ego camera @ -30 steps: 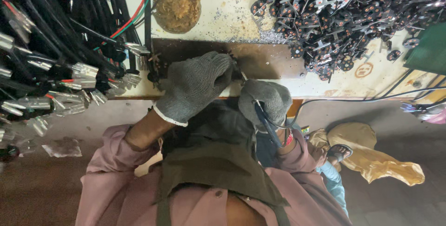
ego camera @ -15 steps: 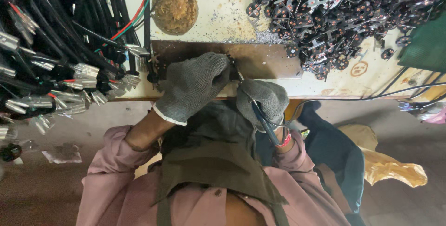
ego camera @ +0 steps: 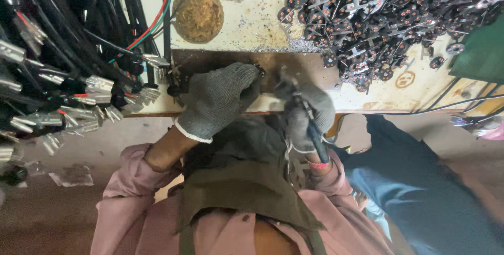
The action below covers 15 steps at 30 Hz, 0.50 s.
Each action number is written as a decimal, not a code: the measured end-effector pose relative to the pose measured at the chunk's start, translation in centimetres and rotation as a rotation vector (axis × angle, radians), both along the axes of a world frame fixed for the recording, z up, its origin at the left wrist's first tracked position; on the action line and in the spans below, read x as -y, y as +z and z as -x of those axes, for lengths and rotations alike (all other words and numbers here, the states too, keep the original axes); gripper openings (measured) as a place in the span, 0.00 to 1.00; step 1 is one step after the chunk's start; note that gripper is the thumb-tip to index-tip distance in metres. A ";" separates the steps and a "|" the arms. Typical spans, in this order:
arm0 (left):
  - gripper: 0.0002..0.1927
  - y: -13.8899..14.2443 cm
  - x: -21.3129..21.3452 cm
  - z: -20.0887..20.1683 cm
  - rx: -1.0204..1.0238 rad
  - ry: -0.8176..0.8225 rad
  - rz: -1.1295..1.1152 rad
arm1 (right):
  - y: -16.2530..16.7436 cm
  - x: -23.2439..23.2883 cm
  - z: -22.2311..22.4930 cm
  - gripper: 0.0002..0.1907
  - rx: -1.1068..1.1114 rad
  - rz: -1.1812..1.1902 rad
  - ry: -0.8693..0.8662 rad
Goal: The person sits at a workbench covered with small metal components and wires, holding a component in one gloved hand and a pen-shaped electric tool in the other. They attach wires to the components, work on each part, and set finished pieces onto the pile on the bench, repeating the process.
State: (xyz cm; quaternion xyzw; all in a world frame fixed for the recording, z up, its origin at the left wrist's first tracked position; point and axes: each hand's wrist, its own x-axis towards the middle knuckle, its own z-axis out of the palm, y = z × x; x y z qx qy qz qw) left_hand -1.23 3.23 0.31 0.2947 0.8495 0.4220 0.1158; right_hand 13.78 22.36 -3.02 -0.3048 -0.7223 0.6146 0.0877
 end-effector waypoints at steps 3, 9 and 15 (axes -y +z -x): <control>0.04 0.5 0.8 -0.1 0.043 0.004 -0.005 | 1.4 -0.1 -1.0 0.07 -0.147 -0.203 -0.005; 0.02 1.4 1.6 -0.1 0.065 0.044 0.008 | 2.0 1.1 2.0 0.07 -0.228 -0.527 0.254; 0.03 0.7 0.8 -0.6 0.097 0.013 0.053 | 2.5 1.4 2.5 0.07 -0.203 -0.511 0.224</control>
